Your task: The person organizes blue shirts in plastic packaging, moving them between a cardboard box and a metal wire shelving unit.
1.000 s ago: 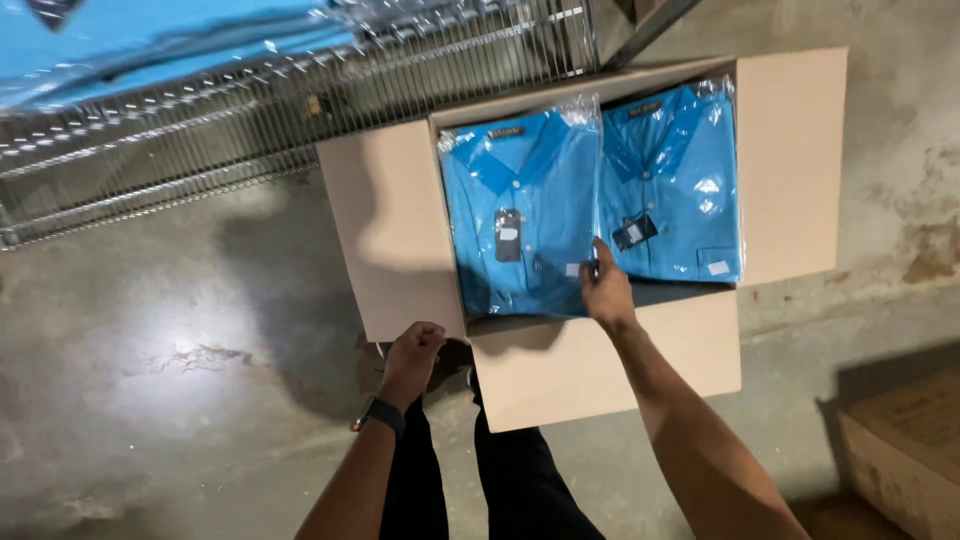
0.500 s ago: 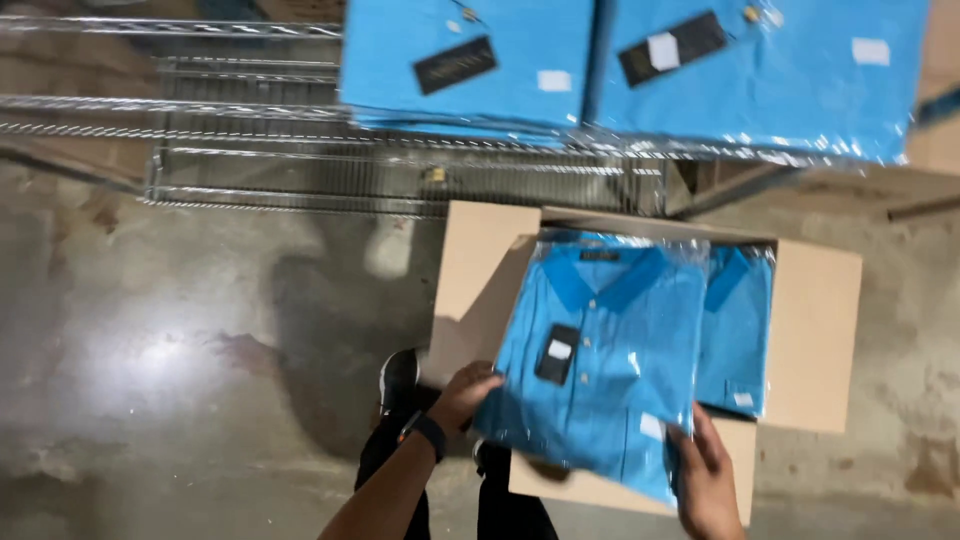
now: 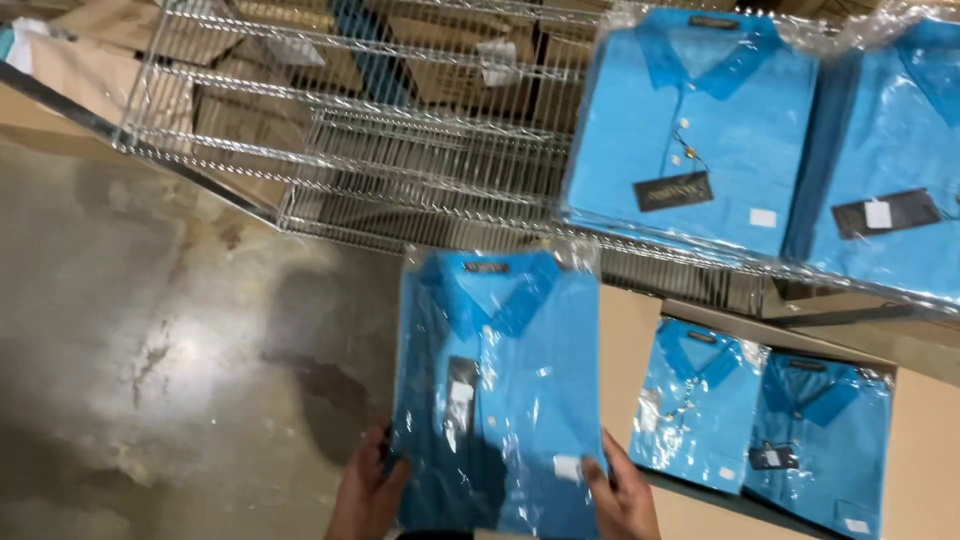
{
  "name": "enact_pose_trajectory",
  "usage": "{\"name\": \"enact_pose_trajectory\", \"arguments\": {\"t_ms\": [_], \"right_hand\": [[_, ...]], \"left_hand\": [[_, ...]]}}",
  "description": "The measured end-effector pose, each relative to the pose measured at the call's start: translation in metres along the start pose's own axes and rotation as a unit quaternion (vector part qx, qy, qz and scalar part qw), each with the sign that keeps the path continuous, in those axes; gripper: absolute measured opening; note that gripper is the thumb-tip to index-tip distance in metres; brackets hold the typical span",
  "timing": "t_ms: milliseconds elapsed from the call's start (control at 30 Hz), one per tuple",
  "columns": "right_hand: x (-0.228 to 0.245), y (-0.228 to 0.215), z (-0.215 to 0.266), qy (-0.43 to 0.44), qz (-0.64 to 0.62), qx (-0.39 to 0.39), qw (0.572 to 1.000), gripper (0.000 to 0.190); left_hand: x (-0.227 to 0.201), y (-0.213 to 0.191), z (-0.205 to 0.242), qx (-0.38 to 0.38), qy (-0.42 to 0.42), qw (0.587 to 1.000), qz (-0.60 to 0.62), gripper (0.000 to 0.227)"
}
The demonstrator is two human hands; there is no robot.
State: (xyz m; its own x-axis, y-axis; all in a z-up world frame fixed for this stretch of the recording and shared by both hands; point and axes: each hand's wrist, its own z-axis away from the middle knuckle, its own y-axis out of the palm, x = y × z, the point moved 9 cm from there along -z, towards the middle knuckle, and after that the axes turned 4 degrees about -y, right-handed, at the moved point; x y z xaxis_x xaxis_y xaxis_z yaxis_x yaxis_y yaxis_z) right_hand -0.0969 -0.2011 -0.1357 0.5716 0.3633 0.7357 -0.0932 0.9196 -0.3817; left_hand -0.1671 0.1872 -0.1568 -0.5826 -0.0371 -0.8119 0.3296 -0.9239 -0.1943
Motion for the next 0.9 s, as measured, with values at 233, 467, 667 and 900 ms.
{"name": "enact_pose_trajectory", "arguments": {"t_ms": [233, 467, 667, 900], "right_hand": [[0.286, 0.074, -0.07, -0.3, 0.01, -0.019, 0.954, 0.049], [0.38, 0.09, -0.181, -0.401, 0.241, -0.101, 0.878, 0.053], [0.342, 0.118, -0.266, -0.367, 0.562, -0.2, 0.714, 0.03], [0.319, 0.146, -0.254, -0.213, 0.741, -0.049, 0.634, 0.033]], "left_hand": [[-0.228, -0.017, -0.151, 0.039, 0.162, 0.982, -0.084, 0.058], [-0.34, 0.046, -0.312, 0.03, 0.336, 0.934, -0.118, 0.047], [-0.317, 0.069, -0.402, 0.049, 0.294, 0.94, -0.167, 0.053], [-0.27, 0.06, -0.451, -0.007, 0.251, 0.865, -0.434, 0.044]]}}
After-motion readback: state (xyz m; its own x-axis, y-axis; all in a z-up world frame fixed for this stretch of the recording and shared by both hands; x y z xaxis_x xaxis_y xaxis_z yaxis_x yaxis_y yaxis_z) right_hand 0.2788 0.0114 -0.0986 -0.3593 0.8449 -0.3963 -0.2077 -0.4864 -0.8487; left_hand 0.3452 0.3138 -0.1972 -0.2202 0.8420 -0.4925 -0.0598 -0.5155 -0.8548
